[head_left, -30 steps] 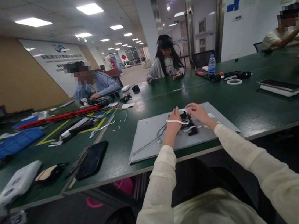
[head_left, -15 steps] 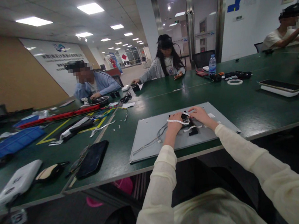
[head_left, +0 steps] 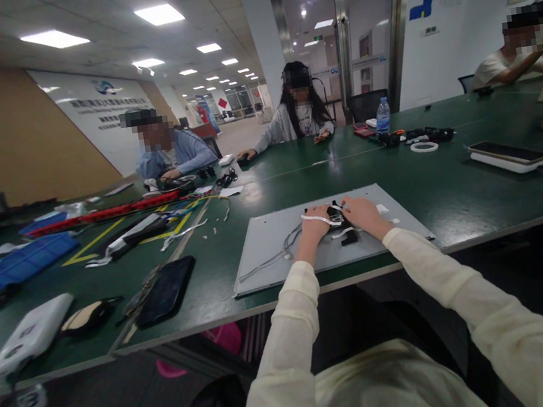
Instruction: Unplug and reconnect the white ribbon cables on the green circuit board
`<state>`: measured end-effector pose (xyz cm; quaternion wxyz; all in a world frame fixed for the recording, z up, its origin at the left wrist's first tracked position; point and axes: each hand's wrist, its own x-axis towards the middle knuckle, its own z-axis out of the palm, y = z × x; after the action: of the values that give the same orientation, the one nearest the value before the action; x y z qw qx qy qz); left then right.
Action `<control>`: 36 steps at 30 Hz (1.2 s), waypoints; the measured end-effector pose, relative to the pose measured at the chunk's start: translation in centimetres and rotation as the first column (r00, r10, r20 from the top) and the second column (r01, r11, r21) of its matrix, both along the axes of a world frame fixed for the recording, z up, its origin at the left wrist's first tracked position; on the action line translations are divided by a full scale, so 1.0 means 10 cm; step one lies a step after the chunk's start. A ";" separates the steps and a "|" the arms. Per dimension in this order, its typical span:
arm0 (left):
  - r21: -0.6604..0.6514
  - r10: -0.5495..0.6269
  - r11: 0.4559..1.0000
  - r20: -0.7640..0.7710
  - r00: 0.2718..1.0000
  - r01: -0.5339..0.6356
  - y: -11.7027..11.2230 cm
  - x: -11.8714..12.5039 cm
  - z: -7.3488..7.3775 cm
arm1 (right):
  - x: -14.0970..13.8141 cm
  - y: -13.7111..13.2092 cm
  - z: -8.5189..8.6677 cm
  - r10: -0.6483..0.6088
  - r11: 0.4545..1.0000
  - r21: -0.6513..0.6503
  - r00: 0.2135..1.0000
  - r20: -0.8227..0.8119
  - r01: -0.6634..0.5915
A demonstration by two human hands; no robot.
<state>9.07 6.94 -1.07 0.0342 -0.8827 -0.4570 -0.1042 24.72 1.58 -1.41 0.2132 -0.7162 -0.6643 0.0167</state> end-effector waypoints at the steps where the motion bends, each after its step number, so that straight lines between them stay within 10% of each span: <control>1: -0.005 0.004 1.000 0.001 1.000 -0.004 -0.01 0.00 0.01 | 0.00 -0.01 0.01 -0.005 1.000 -0.017 0.999 0.038 0.006; 20: -0.070 0.029 0.997 0.049 0.998 -0.025 -0.04 0.00 0.08 | 0.16 -0.15 0.01 -0.034 0.999 -0.016 0.998 -0.049 0.033; 36: 0.046 -0.042 0.999 0.535 0.844 0.020 -0.59 -0.25 0.26 | 0.24 -0.41 -0.13 0.365 0.929 0.147 0.903 -0.225 -0.339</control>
<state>6.58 1.01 1.49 -0.0792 -0.8251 -0.4319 -0.3555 27.09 -2.48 -2.67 0.3253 -0.5643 -0.7509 0.1095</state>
